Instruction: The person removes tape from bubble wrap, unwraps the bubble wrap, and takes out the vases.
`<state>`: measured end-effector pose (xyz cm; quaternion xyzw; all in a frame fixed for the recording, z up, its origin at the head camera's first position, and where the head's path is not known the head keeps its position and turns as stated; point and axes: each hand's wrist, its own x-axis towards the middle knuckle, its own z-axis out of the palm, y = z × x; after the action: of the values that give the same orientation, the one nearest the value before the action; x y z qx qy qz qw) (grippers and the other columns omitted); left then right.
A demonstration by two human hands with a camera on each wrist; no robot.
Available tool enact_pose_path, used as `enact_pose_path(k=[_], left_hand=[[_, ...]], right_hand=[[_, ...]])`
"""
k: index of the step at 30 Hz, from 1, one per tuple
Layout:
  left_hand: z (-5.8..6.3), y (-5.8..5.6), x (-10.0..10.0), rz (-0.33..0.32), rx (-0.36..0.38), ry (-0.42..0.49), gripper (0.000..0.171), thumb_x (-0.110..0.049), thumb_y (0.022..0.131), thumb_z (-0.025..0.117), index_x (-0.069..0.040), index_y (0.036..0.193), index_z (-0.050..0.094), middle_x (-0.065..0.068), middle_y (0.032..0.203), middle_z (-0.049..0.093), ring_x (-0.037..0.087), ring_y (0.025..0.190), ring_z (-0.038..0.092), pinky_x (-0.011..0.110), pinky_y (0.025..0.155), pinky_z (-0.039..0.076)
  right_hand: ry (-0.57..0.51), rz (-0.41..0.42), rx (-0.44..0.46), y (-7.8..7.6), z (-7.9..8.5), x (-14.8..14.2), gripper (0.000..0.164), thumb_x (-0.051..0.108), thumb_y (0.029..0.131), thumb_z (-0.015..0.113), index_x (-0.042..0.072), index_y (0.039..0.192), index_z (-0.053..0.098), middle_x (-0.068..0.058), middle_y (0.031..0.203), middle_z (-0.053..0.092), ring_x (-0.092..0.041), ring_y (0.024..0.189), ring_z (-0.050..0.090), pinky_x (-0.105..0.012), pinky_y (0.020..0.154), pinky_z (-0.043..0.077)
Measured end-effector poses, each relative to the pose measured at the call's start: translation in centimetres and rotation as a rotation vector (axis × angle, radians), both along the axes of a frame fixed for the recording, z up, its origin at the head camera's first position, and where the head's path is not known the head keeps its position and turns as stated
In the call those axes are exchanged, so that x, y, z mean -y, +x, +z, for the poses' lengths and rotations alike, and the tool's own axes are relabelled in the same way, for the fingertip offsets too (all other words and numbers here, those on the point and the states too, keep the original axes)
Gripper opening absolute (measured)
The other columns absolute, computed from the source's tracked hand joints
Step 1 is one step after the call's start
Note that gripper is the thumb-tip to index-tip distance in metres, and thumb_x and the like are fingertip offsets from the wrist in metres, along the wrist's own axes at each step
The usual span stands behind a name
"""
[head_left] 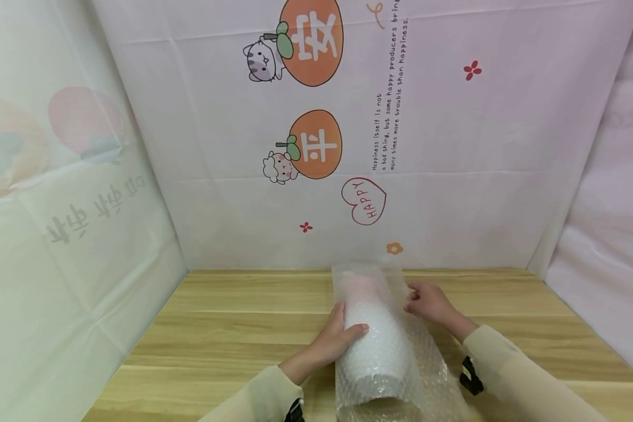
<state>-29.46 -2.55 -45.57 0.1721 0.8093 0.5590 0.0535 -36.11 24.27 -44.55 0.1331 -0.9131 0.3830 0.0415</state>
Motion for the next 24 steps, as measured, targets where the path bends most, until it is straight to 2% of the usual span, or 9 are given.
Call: enact_pose_path(k=[7,13,19,24], left_hand=[[0.1,0.0,0.0,0.001,0.000,-0.001,0.096,-0.044,0.089,0.059,0.010,0.151,0.010,0.029,0.157,0.007,0.040,0.144,0.008,0.053,0.114,0.011],[0.3,0.1,0.0,-0.003,0.002,0.001,0.095,-0.043,0.089,0.059,0.011,0.150,0.010,0.030,0.156,0.007,0.041,0.144,0.008,0.053,0.114,0.010],[0.4,0.3,0.0,-0.006,-0.002,0.012,0.094,-0.040,0.089,0.059,0.011,0.150,0.010,0.030,0.156,0.007,0.040,0.144,0.008,0.053,0.114,0.011],[0.5,0.4,0.0,-0.005,-0.001,0.009,0.094,-0.040,0.089,0.059,0.011,0.150,0.011,0.030,0.156,0.007,0.040,0.144,0.008,0.053,0.114,0.012]], right_hand=[[0.067,-0.017,-0.043,0.0,-0.3,-0.5,0.066,-0.001,0.076,0.077,-0.026,0.127,0.043,-0.027,0.098,0.066,-0.039,0.094,0.064,-0.044,0.076,0.055],[0.083,-0.015,-0.062,0.1,-0.8,-0.9,0.065,-0.001,0.077,0.074,-0.024,0.129,0.043,-0.040,0.121,0.053,-0.049,0.105,0.059,-0.050,0.083,0.052],[0.167,-0.025,-0.130,0.4,-1.3,-1.0,0.062,0.001,0.076,0.075,-0.020,0.128,0.048,-0.038,0.119,0.056,-0.051,0.110,0.055,-0.058,0.092,0.044],[0.183,-0.006,-0.154,0.8,-1.5,-1.0,0.063,0.001,0.074,0.076,-0.016,0.129,0.049,-0.033,0.115,0.060,-0.049,0.108,0.056,-0.059,0.093,0.043]])
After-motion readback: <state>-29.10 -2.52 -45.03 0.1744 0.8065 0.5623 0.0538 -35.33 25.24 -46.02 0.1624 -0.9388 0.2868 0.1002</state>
